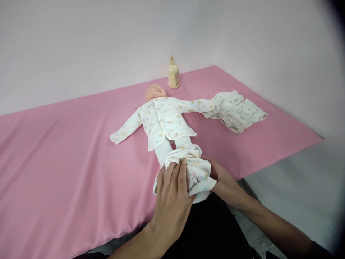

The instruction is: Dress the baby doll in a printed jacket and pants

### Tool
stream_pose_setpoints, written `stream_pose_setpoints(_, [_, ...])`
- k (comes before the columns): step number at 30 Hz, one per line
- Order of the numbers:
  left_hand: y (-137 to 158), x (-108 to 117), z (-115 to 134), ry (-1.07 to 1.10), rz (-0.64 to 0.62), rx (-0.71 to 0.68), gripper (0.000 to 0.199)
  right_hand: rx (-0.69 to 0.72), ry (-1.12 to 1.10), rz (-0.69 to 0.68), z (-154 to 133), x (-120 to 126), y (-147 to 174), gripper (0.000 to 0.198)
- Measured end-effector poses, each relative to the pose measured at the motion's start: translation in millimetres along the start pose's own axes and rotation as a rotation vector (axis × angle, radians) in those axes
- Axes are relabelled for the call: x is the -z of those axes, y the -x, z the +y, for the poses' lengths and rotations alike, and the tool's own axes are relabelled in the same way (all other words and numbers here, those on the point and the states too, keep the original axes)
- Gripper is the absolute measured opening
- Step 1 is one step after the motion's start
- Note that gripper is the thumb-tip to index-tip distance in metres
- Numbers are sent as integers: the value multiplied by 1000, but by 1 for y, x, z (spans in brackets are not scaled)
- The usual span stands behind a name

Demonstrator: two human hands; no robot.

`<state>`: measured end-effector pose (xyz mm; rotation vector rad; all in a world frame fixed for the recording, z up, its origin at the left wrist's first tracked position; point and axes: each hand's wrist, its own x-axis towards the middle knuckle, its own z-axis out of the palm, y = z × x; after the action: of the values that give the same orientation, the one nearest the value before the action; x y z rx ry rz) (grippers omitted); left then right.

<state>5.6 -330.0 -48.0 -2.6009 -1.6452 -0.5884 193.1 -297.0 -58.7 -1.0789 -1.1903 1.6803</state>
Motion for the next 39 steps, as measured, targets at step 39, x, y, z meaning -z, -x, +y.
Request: stream_pose_setpoints(39, [-32, 8, -5, 357, 4, 251, 12, -38, -115, 50, 3, -3, -3, 35])
